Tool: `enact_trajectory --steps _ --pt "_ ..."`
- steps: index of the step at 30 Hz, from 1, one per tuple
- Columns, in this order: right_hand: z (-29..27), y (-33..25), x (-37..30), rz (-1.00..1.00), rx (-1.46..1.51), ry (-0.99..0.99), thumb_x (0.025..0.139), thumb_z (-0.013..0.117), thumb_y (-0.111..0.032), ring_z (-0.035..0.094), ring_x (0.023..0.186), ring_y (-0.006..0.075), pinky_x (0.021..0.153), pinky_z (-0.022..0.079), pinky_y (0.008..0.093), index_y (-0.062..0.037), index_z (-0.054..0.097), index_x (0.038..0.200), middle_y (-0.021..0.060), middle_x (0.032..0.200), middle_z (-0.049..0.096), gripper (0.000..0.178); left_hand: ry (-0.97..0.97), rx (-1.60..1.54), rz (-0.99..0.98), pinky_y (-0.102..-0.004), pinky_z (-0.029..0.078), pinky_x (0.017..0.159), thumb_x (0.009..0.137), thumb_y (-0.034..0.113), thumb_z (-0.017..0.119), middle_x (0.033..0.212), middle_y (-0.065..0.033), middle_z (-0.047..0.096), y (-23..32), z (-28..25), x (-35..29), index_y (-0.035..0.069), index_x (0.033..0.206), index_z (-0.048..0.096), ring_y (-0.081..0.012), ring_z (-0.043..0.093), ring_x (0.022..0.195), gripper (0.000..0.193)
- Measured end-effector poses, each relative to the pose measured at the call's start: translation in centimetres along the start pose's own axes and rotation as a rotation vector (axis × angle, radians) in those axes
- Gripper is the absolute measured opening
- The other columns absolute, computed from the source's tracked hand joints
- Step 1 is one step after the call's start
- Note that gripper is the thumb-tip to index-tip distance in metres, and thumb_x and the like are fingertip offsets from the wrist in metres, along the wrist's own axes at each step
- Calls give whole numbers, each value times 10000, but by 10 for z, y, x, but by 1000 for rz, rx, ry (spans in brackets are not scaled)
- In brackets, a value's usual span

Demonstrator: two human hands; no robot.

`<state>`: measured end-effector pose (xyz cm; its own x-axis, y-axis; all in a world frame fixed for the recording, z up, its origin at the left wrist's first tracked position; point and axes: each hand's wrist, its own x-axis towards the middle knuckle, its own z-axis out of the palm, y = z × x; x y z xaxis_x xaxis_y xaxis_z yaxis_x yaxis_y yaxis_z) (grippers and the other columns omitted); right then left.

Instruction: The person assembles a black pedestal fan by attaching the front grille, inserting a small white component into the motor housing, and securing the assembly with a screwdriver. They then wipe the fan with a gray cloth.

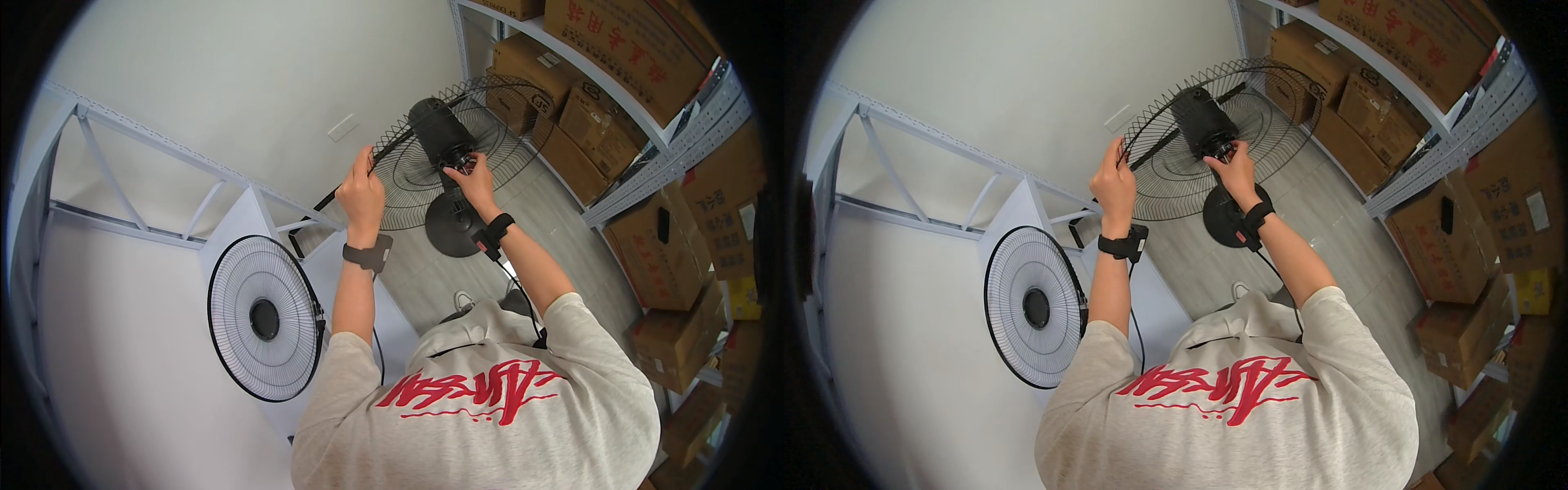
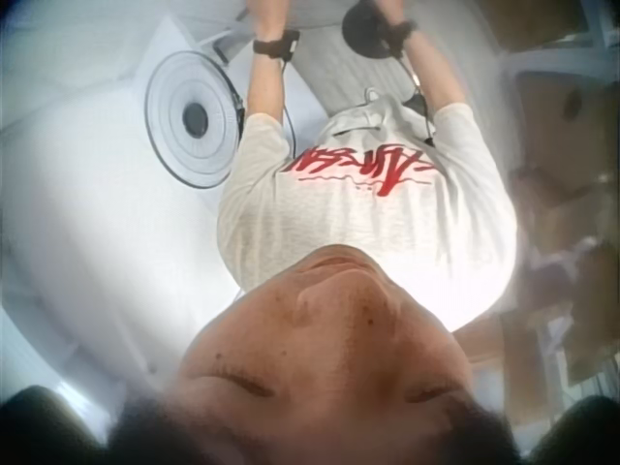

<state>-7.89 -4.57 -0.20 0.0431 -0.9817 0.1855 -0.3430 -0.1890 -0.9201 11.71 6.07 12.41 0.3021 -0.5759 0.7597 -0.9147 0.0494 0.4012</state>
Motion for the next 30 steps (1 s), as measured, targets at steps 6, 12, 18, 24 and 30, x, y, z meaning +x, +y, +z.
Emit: enact_trajectory --steps 6,12,18,24,30 --pt "-6 -21 3 144 -160 -32 777 843 -536 693 772 299 708 545 391 95 575 1128 177 837 689 771 17 6 35 -355 583 692 831 -72 614 923 -155 755 -2 0 -1 73 1150 714 -289 755 822 364" --pt "5 6 19 419 149 -128 859 738 -620 693 726 191 681 570 305 69 617 1036 93 824 679 722 26 34 62 -351 588 676 797 -86 606 884 -125 758 -4 2 -5 67 1162 705 -261 753 794 408" --pt "6 11 14 614 667 -239 935 615 -646 707 743 168 651 594 262 34 604 990 94 858 693 682 45 8 73 -350 590 672 804 -85 613 883 -133 760 -3 2 -6 55 1153 709 -261 755 795 388" --pt "-6 16 20 801 756 -364 1026 408 -637 717 751 185 675 607 276 18 590 1083 111 879 709 683 42 20 70 -346 586 657 814 -80 624 867 -133 758 -2 2 -6 58 1148 709 -258 756 785 372" --pt "-6 13 20 618 628 -188 990 576 -573 658 823 158 729 608 293 18 534 1175 62 930 604 620 56 30 74 -341 579 641 815 -75 636 864 -104 757 0 -2 -7 74 1137 708 -251 750 771 362"
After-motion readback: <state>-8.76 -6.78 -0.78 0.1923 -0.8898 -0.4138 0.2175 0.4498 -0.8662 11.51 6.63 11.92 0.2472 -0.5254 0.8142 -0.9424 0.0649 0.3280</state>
